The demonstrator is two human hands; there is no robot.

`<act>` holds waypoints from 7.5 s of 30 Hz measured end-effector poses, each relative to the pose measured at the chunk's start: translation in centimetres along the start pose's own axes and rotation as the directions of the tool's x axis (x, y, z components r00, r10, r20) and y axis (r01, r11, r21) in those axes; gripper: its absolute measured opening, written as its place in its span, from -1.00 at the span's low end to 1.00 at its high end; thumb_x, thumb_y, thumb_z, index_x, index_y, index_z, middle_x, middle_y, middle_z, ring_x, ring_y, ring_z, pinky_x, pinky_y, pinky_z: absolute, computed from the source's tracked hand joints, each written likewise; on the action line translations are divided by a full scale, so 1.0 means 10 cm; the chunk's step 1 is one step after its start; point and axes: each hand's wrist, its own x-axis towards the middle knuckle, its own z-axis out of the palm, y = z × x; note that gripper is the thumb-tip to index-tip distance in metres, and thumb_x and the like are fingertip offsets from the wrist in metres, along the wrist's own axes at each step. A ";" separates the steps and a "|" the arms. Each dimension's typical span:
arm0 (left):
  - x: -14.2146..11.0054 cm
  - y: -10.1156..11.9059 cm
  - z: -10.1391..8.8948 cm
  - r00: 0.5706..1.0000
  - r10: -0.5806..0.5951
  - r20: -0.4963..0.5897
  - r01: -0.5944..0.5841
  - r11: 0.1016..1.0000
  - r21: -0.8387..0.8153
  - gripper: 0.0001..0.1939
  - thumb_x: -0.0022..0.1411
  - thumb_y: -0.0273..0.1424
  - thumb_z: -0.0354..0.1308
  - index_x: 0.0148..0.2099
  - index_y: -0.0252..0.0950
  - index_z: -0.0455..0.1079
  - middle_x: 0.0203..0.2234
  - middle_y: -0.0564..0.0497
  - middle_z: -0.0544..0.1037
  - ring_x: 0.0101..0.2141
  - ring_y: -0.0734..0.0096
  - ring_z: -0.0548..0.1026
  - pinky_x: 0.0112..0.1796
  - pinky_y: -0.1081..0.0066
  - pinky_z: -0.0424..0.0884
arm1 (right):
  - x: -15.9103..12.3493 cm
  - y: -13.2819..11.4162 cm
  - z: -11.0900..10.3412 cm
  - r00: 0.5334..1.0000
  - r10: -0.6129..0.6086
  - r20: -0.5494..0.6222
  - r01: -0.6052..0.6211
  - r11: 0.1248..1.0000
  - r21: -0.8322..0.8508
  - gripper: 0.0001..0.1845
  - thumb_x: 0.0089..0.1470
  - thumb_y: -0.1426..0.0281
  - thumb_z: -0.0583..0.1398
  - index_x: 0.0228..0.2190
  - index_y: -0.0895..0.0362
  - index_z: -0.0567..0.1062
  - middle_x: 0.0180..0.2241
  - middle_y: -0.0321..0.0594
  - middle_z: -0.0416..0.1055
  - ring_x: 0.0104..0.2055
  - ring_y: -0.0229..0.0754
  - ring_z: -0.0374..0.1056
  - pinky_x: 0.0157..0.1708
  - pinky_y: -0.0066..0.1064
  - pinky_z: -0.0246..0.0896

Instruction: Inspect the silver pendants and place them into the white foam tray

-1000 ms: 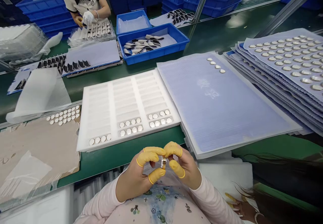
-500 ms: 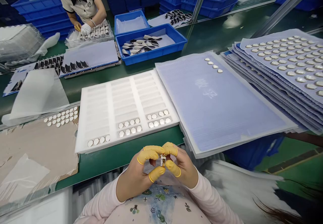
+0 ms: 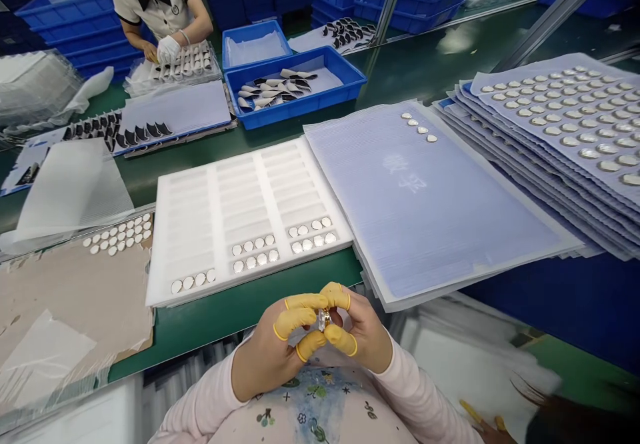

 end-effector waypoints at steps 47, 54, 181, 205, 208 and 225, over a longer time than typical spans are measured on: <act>-0.03 -0.12 0.20 0.969 -0.198 0.144 0.224 0.956 -0.191 -0.73 0.28 -0.59 0.17 -0.03 -0.20 0.30 -0.04 -0.11 0.51 -0.31 0.46 0.49 -0.29 0.40 0.51 | -0.77 0.10 -0.31 0.969 0.210 0.132 -0.226 0.967 0.119 -0.71 0.16 0.17 0.23 -0.33 0.16 0.53 -0.41 -0.18 0.52 -0.51 -0.31 0.24 -0.43 -0.42 0.28; 0.00 -0.11 0.16 0.968 -0.205 0.143 0.230 0.956 -0.182 -0.77 0.30 -0.54 0.17 -0.04 -0.19 0.31 -0.06 -0.10 0.53 -0.35 0.49 0.49 -0.30 0.41 0.51 | -0.76 0.08 -0.15 0.955 0.260 0.140 -0.276 0.954 0.113 -0.78 0.11 0.22 0.25 -0.35 0.13 0.55 -0.40 -0.21 0.52 -0.47 -0.30 0.30 -0.42 -0.46 0.29; 0.76 -0.15 -0.64 0.720 -0.665 0.198 0.683 0.627 -0.376 -0.69 0.25 -0.18 0.24 -0.10 -0.29 0.38 -0.33 -0.02 0.54 -0.33 0.40 0.53 -0.23 0.38 0.47 | 1.15 -0.18 -0.24 0.947 -0.281 0.153 0.300 0.947 -0.116 -0.66 0.25 0.13 0.21 -0.02 0.00 0.42 -0.36 -0.28 0.36 -0.55 -0.32 0.12 -0.53 -0.41 0.20; 0.55 -0.32 -0.70 0.723 -0.610 0.324 0.468 0.087 -0.880 -0.54 0.05 -0.23 0.46 -0.10 -0.29 0.37 -0.32 -0.03 0.57 -0.36 0.39 0.59 -0.31 0.38 0.56 | 1.08 -0.15 -0.04 0.992 -0.068 0.110 0.028 0.944 0.329 -0.65 0.15 0.09 0.27 -0.06 -0.07 0.48 -0.35 -0.20 0.39 -0.43 -0.18 0.37 -0.48 -0.34 0.41; 0.54 -0.33 -0.71 0.732 -0.600 0.323 0.458 0.082 -0.885 -0.55 0.05 -0.22 0.46 -0.13 -0.30 0.38 -0.34 -0.03 0.57 -0.36 0.39 0.59 -0.31 0.38 0.55 | 1.07 -0.18 -0.02 0.990 -0.121 0.068 0.099 0.958 0.270 -0.64 0.23 0.15 0.21 0.05 -0.11 0.41 -0.20 -0.10 0.46 -0.26 -0.09 0.46 -0.43 -0.33 0.46; 0.48 -0.37 -0.75 0.785 -0.590 0.188 0.376 0.213 -0.902 -0.62 0.12 -0.23 0.41 -0.12 -0.29 0.39 -0.26 -0.05 0.54 -0.28 0.39 0.54 -0.30 0.44 0.45 | 1.21 -0.26 0.12 0.839 -0.434 0.328 0.480 0.874 -0.071 -0.67 0.35 0.20 0.04 0.10 -0.06 0.30 -0.53 -0.30 0.49 -0.67 -0.21 0.21 -0.67 -0.39 0.16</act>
